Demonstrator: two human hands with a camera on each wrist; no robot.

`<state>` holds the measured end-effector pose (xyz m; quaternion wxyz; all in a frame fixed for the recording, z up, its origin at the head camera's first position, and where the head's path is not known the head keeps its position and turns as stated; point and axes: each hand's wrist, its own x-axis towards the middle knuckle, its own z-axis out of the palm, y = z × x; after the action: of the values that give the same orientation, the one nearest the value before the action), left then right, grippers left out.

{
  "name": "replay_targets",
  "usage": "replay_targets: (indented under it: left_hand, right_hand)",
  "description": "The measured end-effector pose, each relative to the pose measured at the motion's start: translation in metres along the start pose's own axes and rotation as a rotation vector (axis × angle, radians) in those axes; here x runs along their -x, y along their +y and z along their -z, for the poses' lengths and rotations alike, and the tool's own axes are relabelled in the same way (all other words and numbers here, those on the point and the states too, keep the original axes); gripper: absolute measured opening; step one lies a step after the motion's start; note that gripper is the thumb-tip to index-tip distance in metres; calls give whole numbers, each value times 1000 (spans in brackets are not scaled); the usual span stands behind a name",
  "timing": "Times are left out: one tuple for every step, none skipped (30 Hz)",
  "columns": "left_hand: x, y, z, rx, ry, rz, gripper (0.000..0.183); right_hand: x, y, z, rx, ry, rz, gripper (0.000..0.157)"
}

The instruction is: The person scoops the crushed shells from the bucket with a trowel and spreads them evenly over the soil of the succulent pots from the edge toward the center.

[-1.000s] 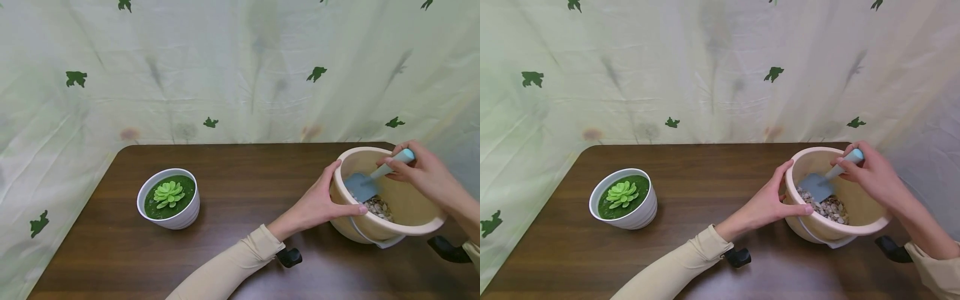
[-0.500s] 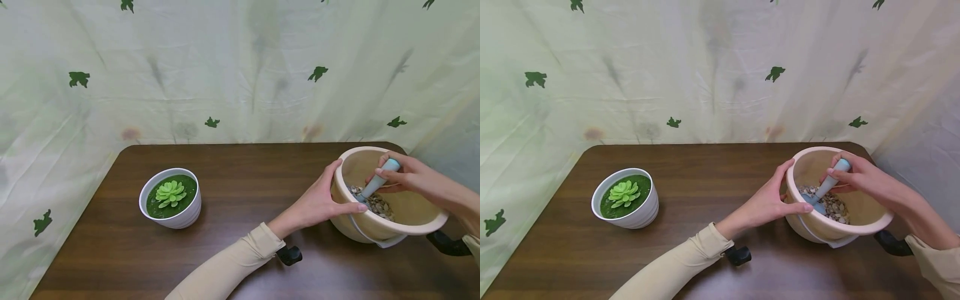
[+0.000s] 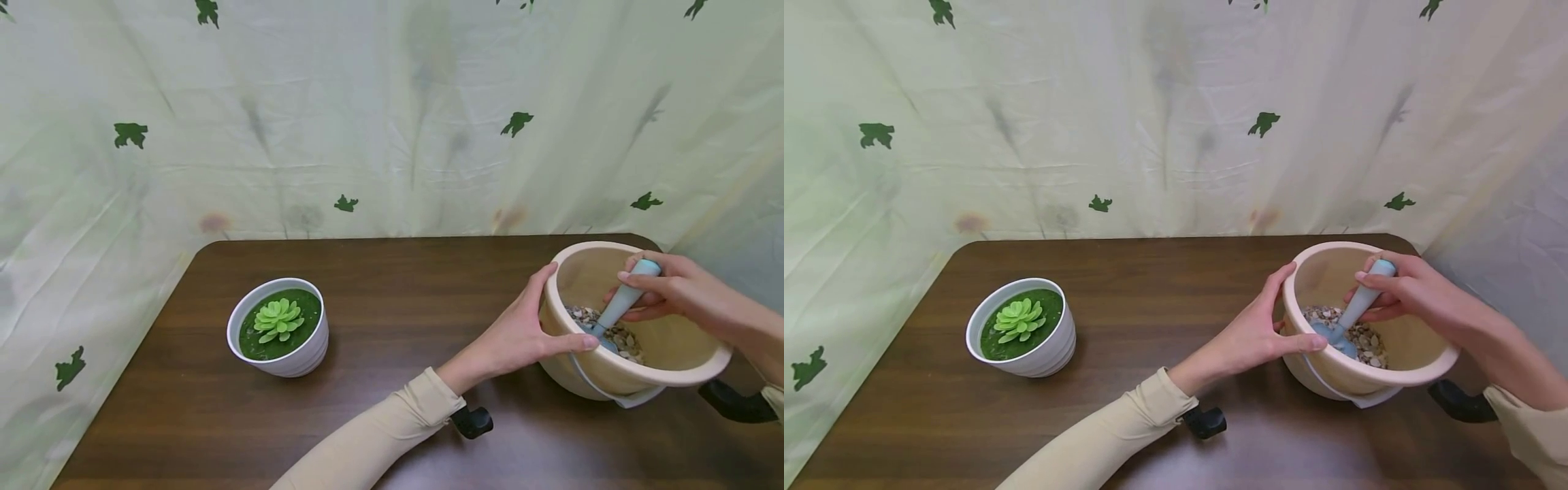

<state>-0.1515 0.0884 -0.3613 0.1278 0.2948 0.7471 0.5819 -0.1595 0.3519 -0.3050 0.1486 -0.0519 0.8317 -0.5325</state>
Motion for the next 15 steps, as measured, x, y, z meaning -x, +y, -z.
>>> replay_targets:
  left_hand:
    - [0, 0, 0, 5, -1, -1, 104]
    - [0, 0, 0, 11, -2, -2, 104]
    - [0, 0, 0, 18, -4, -2, 104]
    - [0, 0, 0, 23, -5, -3, 104]
    - [0, 0, -1, 27, -6, -4, 104]
    - [0, 0, -1, 31, -6, -3, 105]
    - [0, 0, -1, 35, -6, -3, 104]
    - [-1, 0, -1, 39, -6, -4, 104]
    - [-1, 0, -1, 43, -6, -6, 104]
    - [-1, 0, -1, 47, -7, -7, 104]
    - [-1, 0, -1, 52, -8, -7, 104]
    - [-1, 0, -1, 55, -10, -7, 104]
    - [-1, 0, -1, 58, -12, -8, 105]
    - [-1, 0, -1, 60, -13, -6, 105]
    - [-1, 0, -1, 59, -13, -5, 105]
  right_hand:
    - [1, 0, 2, -8, 5, 5, 17]
    - [2, -1, 4, -20, 8, 15, 16]
    - [3, -1, 6, -43, 9, 30, 14]
    - [5, -1, 9, -60, 9, 42, 12]
    - [7, 0, 11, -87, 9, 53, 10]
    - [8, 0, 14, -121, 6, 65, 8]
    - [10, 1, 17, -154, -3, 83, 7]
    - [12, 2, 19, -174, -8, 97, 7]
    - [14, 2, 22, -209, -12, 104, 7]
    - [16, 3, 24, -226, -10, 106, 7]
    - [18, 4, 26, -238, -3, 103, 8]
    - [19, 5, 28, -242, 8, 96, 9]
    - [20, 6, 30, -238, 14, 91, 9]
    - [21, 7, 33, -232, 27, 75, 10]
    - [22, 8, 36, -248, 38, 61, 10]
